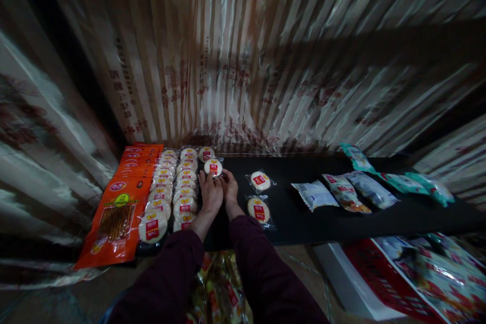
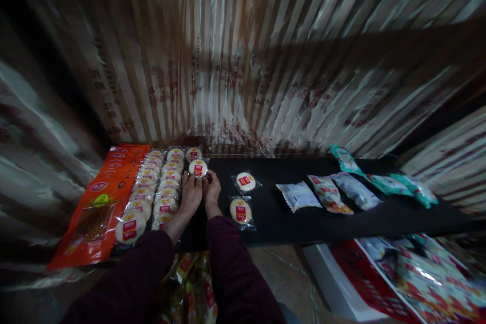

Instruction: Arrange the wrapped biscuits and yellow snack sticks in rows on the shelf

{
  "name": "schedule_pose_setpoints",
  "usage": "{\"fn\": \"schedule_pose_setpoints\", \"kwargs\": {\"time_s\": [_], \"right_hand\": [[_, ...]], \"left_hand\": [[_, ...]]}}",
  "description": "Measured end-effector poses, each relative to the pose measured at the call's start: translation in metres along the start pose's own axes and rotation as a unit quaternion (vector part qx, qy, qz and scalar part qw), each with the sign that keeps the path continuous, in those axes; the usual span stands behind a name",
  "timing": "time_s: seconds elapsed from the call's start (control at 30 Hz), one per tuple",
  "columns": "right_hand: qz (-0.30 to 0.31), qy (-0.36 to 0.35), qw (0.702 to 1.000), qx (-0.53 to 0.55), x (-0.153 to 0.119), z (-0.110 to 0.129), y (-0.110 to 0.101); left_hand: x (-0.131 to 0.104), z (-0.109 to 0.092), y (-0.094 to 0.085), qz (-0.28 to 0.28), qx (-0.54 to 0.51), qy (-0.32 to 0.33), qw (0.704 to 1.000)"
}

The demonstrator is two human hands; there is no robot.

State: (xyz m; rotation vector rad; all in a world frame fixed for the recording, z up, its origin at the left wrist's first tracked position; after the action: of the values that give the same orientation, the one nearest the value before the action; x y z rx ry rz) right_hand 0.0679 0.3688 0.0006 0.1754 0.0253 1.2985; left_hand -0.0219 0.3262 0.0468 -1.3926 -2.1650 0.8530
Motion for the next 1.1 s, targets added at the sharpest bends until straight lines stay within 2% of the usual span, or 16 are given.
{"fn": "schedule_pose_setpoints", "kwargs": {"time_s": [0.23, 0.4, 0.57, 0.8, 0.97, 1.1], "right_hand": [[0.019, -0.035, 0.993, -0.108, 0.021, -0.002, 0.012], [0.017, -0.018, 0.992, -0.124, 0.03, -0.004, 0.021], [0.026, -0.043, 0.988, -0.144, 0.035, -0.001, 0.027], [0.014, -0.033, 0.967, -0.253, 0.037, 0.009, 0.029], [0.03, -0.023, 0.954, -0.298, 0.036, 0.012, 0.031], [0.048, -0.016, 0.948, -0.314, 0.036, 0.01, 0.032]], "left_hand": [[0.014, -0.002, 0.004, 0.017, -0.016, -0.009, 1.0], [0.021, 0.003, 0.007, 0.036, -0.011, -0.022, 0.999], [0.031, 0.002, 0.007, 0.045, -0.017, -0.002, 0.999], [0.041, 0.003, 0.008, 0.101, -0.03, -0.037, 0.994], [0.044, 0.002, 0.007, 0.071, -0.039, -0.037, 0.996], [0.045, 0.0, 0.009, 0.067, -0.024, -0.031, 0.997]]}}
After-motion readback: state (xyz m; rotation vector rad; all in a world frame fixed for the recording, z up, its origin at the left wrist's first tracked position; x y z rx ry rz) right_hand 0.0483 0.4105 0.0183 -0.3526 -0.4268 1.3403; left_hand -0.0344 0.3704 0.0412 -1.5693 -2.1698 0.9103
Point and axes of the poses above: each hand's wrist, its own x-axis towards the middle knuckle, its own y-axis out of the palm, z = x × y, the point moved 4 cm from there along x, towards the middle knuckle, and after that the axes turned 14 degrees about x, right-handed, at the moved point
